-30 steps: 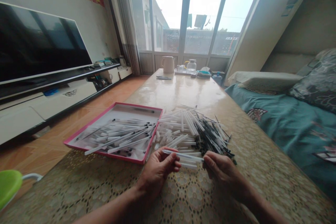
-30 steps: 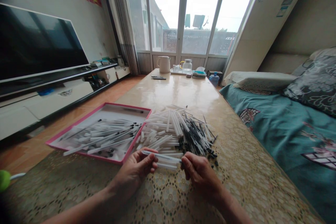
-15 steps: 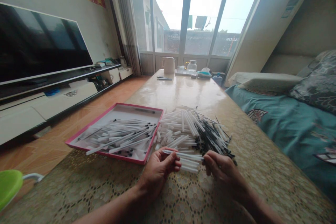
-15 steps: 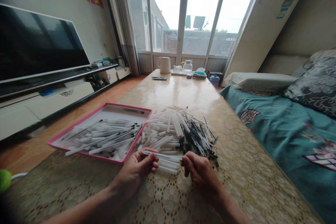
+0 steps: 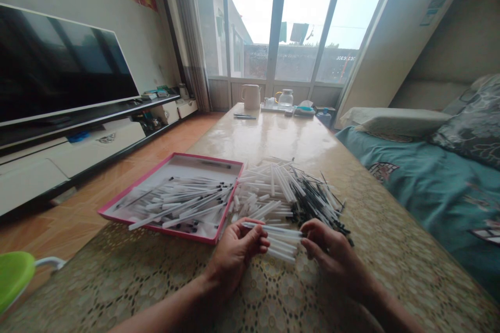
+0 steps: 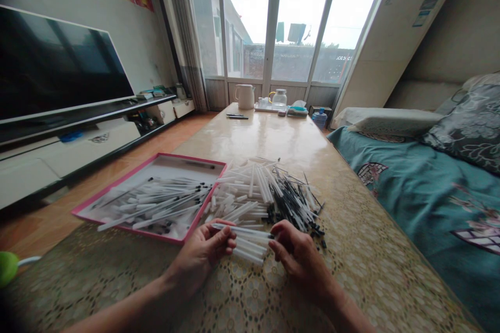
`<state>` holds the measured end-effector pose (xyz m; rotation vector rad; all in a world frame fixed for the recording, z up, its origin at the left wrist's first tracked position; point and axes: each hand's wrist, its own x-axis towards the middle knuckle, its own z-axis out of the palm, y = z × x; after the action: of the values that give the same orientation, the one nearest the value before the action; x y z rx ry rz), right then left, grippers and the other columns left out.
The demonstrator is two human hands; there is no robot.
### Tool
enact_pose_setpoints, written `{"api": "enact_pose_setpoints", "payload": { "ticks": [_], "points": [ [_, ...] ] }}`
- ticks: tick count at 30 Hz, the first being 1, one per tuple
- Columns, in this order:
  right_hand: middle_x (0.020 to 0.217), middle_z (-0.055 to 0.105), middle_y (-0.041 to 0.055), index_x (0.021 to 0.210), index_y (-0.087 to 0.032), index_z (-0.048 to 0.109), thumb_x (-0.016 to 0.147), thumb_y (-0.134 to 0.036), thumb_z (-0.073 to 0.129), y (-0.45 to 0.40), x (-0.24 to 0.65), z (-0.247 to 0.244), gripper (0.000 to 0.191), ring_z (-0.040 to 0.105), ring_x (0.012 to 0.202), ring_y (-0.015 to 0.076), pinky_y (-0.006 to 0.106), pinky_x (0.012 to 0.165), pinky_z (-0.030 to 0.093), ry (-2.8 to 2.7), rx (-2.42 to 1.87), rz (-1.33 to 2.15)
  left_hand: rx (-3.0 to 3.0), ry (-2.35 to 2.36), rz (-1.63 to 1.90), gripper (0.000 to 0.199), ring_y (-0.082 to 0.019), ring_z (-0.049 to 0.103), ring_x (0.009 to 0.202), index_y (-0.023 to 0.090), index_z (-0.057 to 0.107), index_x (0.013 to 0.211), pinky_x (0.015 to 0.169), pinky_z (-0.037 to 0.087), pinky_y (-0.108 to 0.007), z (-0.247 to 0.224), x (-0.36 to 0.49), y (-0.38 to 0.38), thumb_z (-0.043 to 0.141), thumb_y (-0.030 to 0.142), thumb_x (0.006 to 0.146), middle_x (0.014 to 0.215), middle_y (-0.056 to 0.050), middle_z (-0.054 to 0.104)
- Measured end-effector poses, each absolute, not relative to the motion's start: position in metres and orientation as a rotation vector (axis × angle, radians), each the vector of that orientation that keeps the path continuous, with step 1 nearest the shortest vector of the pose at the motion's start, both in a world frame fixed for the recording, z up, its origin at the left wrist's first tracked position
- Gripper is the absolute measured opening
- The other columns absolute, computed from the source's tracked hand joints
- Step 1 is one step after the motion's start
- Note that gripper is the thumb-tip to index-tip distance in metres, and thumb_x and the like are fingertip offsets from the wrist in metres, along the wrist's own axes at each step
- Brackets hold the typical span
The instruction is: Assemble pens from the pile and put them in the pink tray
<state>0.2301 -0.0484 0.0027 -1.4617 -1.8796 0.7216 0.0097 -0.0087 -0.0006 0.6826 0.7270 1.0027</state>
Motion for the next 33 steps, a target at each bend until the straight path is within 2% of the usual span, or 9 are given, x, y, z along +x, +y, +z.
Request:
{"api": "enact_pose_setpoints", "payload": {
  "ticks": [5,10,14,19,24,29,33],
  "points": [
    [0.055,0.055,-0.0023,0.075,-0.018,0.056,0.095,-0.040,0.033,-0.0481,0.2299,0.0017,0.038,0.051,0.051,0.0119,0.023,0.054,0.038,-1.890,-1.440,0.707,0.672,0.731,1.000,0.026,-0.009,0.062,0.056,0.010,0.064,0.081,0.055,0.051,-0.018,0.0006,0.0097,-0.0078,0.079,0.024,0.067,0.066,-0.002,0.066],
    [0.058,0.055,-0.0033,0.090,-0.018,0.056,0.091,-0.040,0.045,-0.0476,0.2290,0.0014,0.025,0.050,0.052,0.0121,0.021,0.049,0.037,-1.848,-1.461,0.757,0.685,0.743,1.004,0.027,-0.009,0.062,0.055,0.010,0.063,0.081,0.054,0.051,-0.017,-0.0025,0.0095,-0.0075,0.080,0.025,0.066,0.066,-0.002,0.067],
    [0.054,0.054,-0.0026,0.074,-0.018,0.054,0.095,-0.039,0.035,-0.0475,0.2290,0.0009,0.035,0.051,0.051,0.0117,0.022,0.053,0.038,-1.878,-1.433,0.725,0.688,0.743,0.997,0.027,-0.009,0.063,0.057,0.010,0.063,0.082,0.055,0.051,-0.018,-0.0050,0.0097,-0.0073,0.079,0.026,0.066,0.067,-0.002,0.067],
    [0.059,0.057,-0.0032,0.095,-0.018,0.055,0.092,-0.038,0.043,-0.0483,0.2292,0.0007,0.023,0.053,0.053,0.0124,0.021,0.051,0.039,-1.852,-1.449,0.792,0.687,0.736,1.002,0.028,-0.009,0.063,0.057,0.010,0.063,0.081,0.055,0.051,-0.017,-0.0029,0.0097,-0.0068,0.080,0.025,0.066,0.067,-0.002,0.067],
    [0.052,0.056,-0.0027,0.078,-0.018,0.055,0.095,-0.038,0.034,-0.0473,0.2296,-0.0010,0.034,0.052,0.049,0.0121,0.022,0.053,0.038,-1.880,-1.442,0.730,0.682,0.750,1.004,0.030,-0.010,0.063,0.056,0.010,0.063,0.080,0.053,0.051,-0.018,-0.0016,0.0100,-0.0060,0.081,0.027,0.063,0.066,-0.002,0.067],
    [0.056,0.056,-0.0039,0.096,-0.017,0.055,0.093,-0.040,0.040,-0.0470,0.2293,-0.0024,0.027,0.053,0.051,0.0123,0.021,0.051,0.039,-1.847,-1.445,0.799,0.688,0.749,1.011,0.029,-0.010,0.063,0.056,0.010,0.063,0.081,0.053,0.051,-0.017,-0.0033,0.0109,-0.0059,0.081,0.026,0.064,0.066,-0.002,0.067],
    [0.051,0.055,-0.0033,0.079,-0.018,0.056,0.095,-0.040,0.033,-0.0472,0.2296,-0.0014,0.035,0.052,0.049,0.0121,0.022,0.053,0.039,-1.877,-1.447,0.735,0.679,0.740,1.005,0.028,-0.009,0.063,0.056,0.010,0.063,0.081,0.053,0.051,-0.017,-0.0031,0.0108,-0.0055,0.081,0.025,0.065,0.066,-0.002,0.067]
  ]
}}
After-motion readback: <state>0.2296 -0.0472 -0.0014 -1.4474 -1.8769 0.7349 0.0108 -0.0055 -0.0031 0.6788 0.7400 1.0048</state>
